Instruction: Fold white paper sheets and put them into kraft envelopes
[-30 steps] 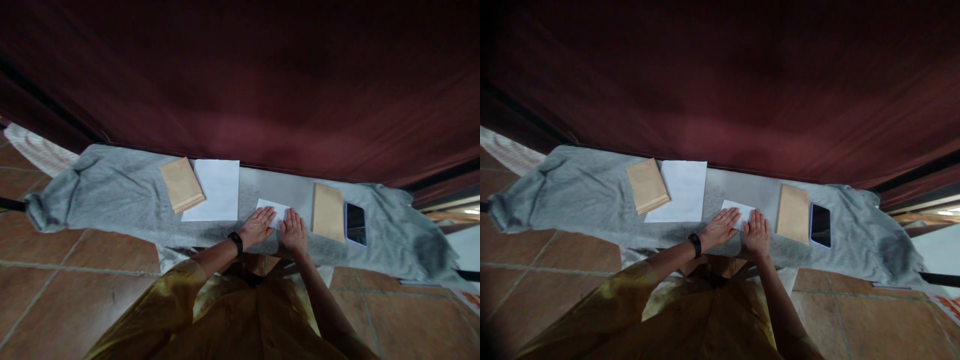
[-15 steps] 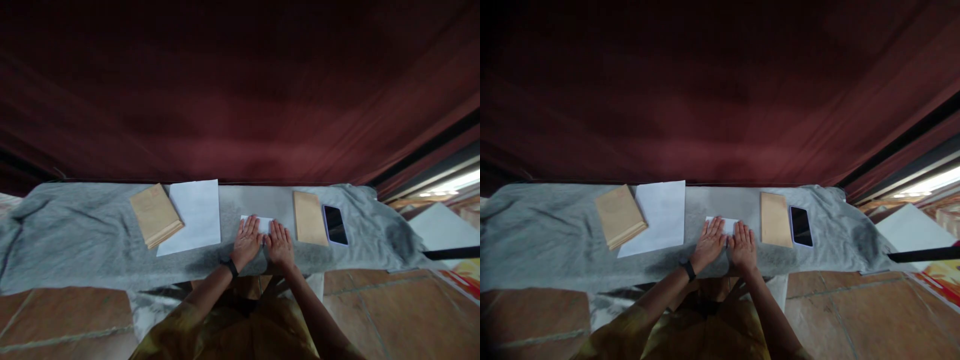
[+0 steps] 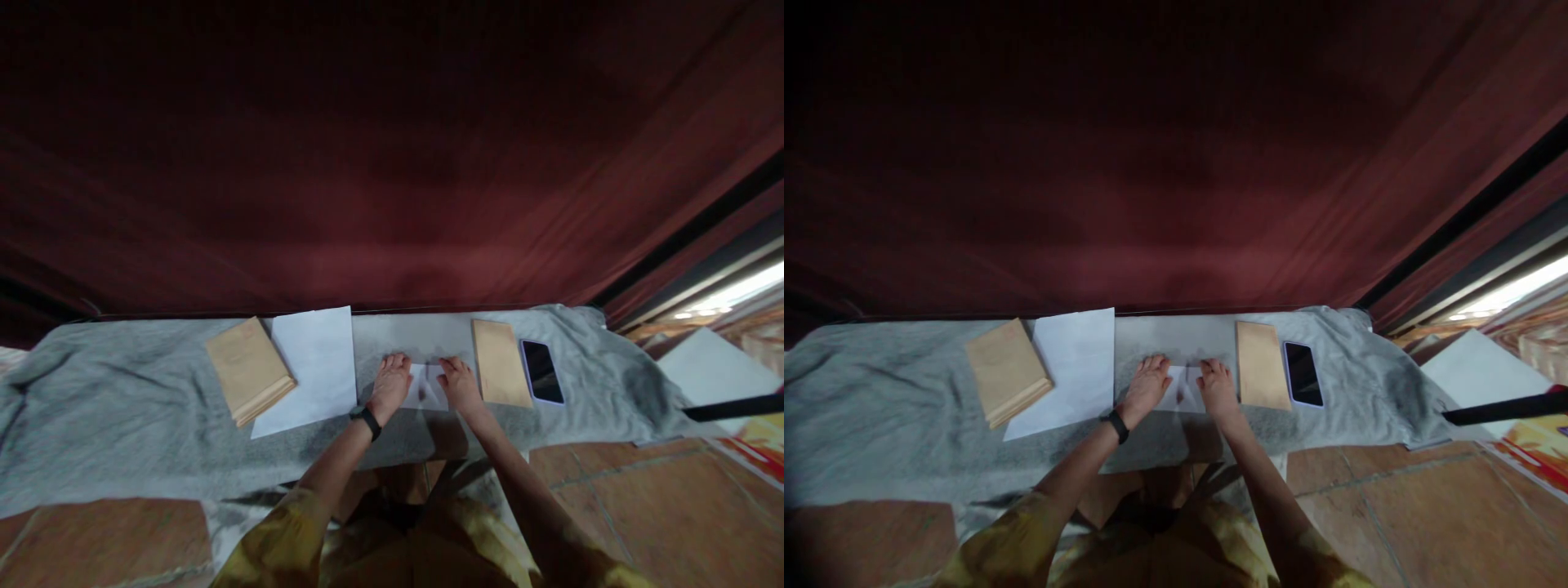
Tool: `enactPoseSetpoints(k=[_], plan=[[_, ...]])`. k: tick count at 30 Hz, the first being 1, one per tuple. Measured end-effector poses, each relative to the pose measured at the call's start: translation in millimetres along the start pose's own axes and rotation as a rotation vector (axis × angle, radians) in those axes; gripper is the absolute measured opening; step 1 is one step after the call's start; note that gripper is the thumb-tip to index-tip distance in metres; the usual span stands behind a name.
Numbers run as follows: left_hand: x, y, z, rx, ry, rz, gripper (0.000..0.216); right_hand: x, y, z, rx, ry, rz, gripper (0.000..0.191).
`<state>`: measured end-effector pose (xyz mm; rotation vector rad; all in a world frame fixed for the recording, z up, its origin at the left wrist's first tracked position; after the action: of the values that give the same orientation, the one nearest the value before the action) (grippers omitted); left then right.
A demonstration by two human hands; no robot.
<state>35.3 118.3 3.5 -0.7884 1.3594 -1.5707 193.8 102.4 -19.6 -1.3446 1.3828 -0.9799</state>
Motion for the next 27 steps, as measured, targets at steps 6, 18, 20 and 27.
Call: enactPoseSetpoints(k=[6, 18, 20, 27], plan=[[-21, 0, -4, 0.046, 0.033, -0.128, 0.021, -19, -6, 2, -0.05, 0.043, -0.114, 0.032], [23, -65, 44, -0.099, 0.344, 0.172, 0.02, 19, -72, 1, -0.289, -0.282, 0.301, 0.022], [40, -52, 49, -0.129, 0.365, 0.152, 0.017, 38, -56, -1, -0.227, -0.355, 0.272, 0.023], [77, 5, 47, -0.022, 0.356, 0.08, 0.018, 80, -5, 10, -0.241, -0.337, 0.169, 0.031]])
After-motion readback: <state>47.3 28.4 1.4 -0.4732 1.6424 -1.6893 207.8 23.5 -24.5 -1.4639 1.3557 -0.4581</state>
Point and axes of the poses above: each hand's wrist, its own x-axis away from the middle knuckle, its own y-axis out of the palm, z = x × y, the point moved 9 cm from there along -x, towards the middle knuckle, and after that the axes turned 4 degrees about z, right-handed, at the moved point
